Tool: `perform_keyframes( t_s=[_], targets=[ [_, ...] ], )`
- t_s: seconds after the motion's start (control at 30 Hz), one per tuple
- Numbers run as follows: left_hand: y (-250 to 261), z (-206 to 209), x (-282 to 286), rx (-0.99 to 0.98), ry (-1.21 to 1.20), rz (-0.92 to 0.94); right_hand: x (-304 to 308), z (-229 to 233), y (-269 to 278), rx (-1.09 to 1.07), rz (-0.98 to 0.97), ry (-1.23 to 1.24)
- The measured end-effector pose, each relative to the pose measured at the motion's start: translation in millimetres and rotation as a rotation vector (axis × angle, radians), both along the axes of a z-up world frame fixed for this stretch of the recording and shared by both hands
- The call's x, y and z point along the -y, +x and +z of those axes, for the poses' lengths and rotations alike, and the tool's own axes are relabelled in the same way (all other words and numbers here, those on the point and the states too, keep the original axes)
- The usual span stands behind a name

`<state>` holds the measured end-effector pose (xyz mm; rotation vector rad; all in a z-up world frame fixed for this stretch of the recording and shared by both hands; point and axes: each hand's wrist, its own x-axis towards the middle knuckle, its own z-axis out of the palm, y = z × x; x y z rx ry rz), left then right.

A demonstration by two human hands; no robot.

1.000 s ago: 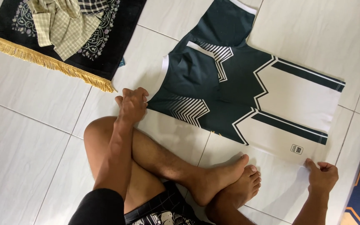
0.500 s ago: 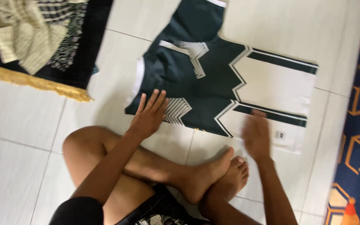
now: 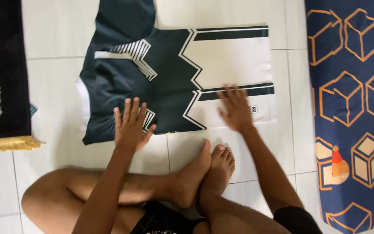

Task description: Folding a sports jersey into a neat rectangle while sitting on the floor.

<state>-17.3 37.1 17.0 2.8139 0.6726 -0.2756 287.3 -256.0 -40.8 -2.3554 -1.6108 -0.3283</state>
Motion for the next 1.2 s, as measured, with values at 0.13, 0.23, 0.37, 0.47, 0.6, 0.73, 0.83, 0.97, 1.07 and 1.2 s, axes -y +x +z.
perform_keyframes(
  t_s=[0.13,0.23,0.37,0.47,0.6,0.73,0.83,0.97,1.07,1.2],
  targets=[
    [-8,-9,-2,0.098,0.067,0.008,70,-2,47,0.069,-0.129,-0.017],
    [-15,-13,1,0.096,0.1,0.037,91,2,63,0.246,-0.254,-0.043],
    [-29,-13,18,0.174,0.176,0.229,51,1,58,0.294,-0.352,0.05],
    [-38,-16,27,0.213,0.27,0.394,-41,15,31,0.262,-0.23,0.206],
    [-46,-19,35,0.19,0.405,0.527,-189,20,-14,-0.14,0.189,0.454],
    [-51,-26,36,0.209,0.49,0.562,-305,4,-50,-0.27,0.298,0.466],
    [-49,-18,37,0.283,0.582,0.555,-358,13,-70,-0.435,0.131,-0.033],
    [-49,-14,36,0.203,0.448,0.592,-400,-14,-62,-0.347,-0.003,-0.198],
    [-51,-13,36,0.178,0.389,0.613,-408,-23,-58,-0.531,0.001,-0.229],
    [-49,-11,35,0.158,0.394,0.614,-382,82,-74,-0.964,0.106,-0.196]
  ],
)
